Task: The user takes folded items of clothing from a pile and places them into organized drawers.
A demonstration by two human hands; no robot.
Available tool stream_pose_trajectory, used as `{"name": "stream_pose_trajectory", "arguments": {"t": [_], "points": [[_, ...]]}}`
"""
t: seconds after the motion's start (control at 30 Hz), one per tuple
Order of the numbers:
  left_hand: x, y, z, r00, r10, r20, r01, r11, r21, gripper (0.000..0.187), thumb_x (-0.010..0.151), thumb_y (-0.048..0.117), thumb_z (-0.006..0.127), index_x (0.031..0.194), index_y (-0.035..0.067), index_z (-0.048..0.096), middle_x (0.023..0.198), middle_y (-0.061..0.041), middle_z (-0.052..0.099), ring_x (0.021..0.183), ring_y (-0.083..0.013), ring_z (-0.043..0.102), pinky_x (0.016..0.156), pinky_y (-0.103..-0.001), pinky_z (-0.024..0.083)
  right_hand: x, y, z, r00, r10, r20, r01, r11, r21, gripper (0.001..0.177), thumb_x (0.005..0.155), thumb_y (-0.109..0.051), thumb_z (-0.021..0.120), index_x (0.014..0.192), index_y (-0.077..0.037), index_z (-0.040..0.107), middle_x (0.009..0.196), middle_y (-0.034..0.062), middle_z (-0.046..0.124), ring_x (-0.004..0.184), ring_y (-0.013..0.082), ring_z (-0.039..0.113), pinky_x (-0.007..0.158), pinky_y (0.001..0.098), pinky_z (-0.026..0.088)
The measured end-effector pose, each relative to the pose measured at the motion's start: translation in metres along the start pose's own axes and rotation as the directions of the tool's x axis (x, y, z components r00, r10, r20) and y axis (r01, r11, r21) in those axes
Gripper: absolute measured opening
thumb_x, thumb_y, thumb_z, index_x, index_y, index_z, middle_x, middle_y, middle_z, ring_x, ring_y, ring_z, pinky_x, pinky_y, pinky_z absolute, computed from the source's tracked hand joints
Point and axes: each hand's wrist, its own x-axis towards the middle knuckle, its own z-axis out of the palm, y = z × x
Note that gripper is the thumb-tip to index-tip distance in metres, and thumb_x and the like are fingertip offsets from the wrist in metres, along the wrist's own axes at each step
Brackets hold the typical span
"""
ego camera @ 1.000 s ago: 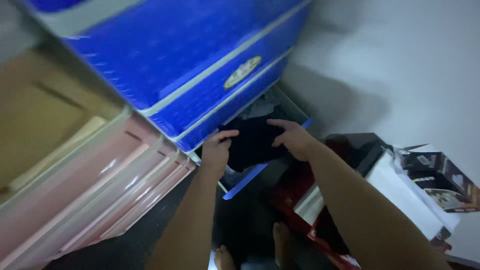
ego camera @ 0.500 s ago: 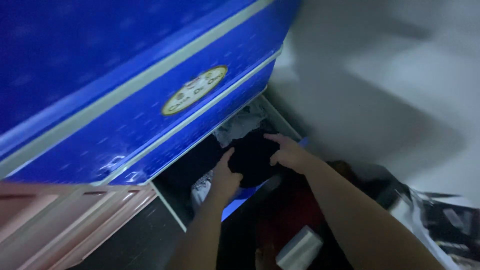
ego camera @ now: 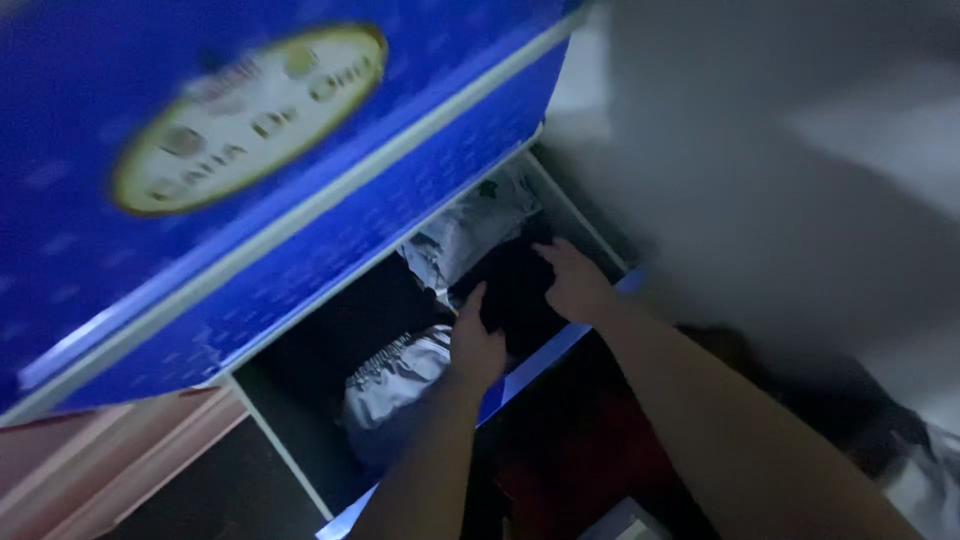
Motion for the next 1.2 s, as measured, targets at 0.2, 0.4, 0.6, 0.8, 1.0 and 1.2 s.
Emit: {"name": "stream_pose_trajectory", "arguments": {"t": [0.2, 0.4, 0.6, 0.8, 1.0, 1.2], "points": [[0.005, -0.051, 0.03, 0.997, 0.019, 0.068, -0.036, 0.966, 0.258, 0.082, 0.083, 0.011, 0.07, 0.159, 0.015, 0.039, 0.151, -0.039, 0.039, 0.134, -0.0542, 0.045, 0.11, -0.052, 0.043, -0.018, -0.063, -0.009, 0.969, 0.236, 0.075, -0.195, 0.913, -0.359, 0.073, 0.086, -0.009, 0.068, 0.154, -0.007, 0.043, 0.159, 0.0214, 0.04, 0.145, 0.0398, 0.041, 0.119, 0.045, 0.039], [0.02, -0.112, 0.051, 0.988, -0.072, 0.133, 0.037, 0.968, 0.248, 0.077, 0.095, 0.047, 0.068, 0.152, 0.004, 0.04, 0.146, -0.038, 0.045, 0.136, -0.0543, 0.047, 0.115, -0.054, 0.04, -0.022, -0.06, 0.013, 0.93, 0.325, 0.172, -0.239, 0.89, -0.389, 0.077, 0.097, -0.03, 0.058, 0.164, -0.015, 0.023, 0.163, 0.0166, 0.035, 0.147, 0.0387, 0.039, 0.117, 0.0551, 0.039], [0.0, -0.084, -0.003, 0.924, 0.122, 0.363, -0.374, 0.482, 0.792, 0.041, 0.095, 0.032, 0.066, 0.135, 0.025, 0.058, 0.159, -0.035, 0.039, 0.133, -0.0463, 0.051, 0.114, -0.055, 0.04, -0.024, -0.076, -0.01, 0.938, 0.279, 0.207, -0.173, 0.891, -0.42, 0.087, 0.098, -0.042, 0.06, 0.164, -0.015, 0.01, 0.168, 0.016, 0.019, 0.153, 0.04, 0.021, 0.121, 0.0582, 0.027], [-0.027, -0.036, -0.083, 0.995, 0.006, -0.102, 0.03, 0.936, 0.351, 0.074, 0.091, 0.04, 0.07, 0.154, 0.012, 0.042, 0.152, -0.027, 0.046, 0.139, -0.0451, 0.046, 0.117, -0.051, 0.038, -0.044, -0.123, -0.053, 0.963, 0.204, 0.176, -0.102, 0.881, -0.462, 0.089, 0.096, -0.044, 0.063, 0.164, -0.016, 0.013, 0.17, 0.015, 0.018, 0.155, 0.0373, 0.023, 0.121, 0.0578, 0.03], [-0.083, 0.037, -0.192, 0.97, -0.162, -0.178, 0.215, 0.919, 0.331, 0.076, 0.087, 0.038, 0.071, 0.154, 0.015, 0.041, 0.155, -0.021, 0.041, 0.144, -0.0421, 0.037, 0.116, -0.05, 0.035, -0.073, -0.219, -0.084, 0.986, 0.056, 0.158, 0.018, 0.901, -0.434, 0.082, 0.09, -0.044, 0.069, 0.157, -0.01, 0.038, 0.158, 0.0168, 0.048, 0.148, 0.036, 0.043, 0.118, 0.0539, 0.041], [-0.185, 0.05, -0.302, 0.935, -0.205, -0.289, 0.287, 0.916, 0.281, 0.074, 0.087, 0.033, 0.071, 0.151, 0.011, 0.043, 0.151, -0.021, 0.047, 0.14, -0.0415, 0.042, 0.115, -0.051, 0.038, -0.1, -0.33, -0.065, 0.953, -0.192, 0.234, 0.268, 0.894, -0.359, 0.087, 0.086, -0.041, 0.076, 0.155, -0.009, 0.034, 0.156, 0.0184, 0.043, 0.143, 0.0354, 0.043, 0.117, 0.0467, 0.038]]}}
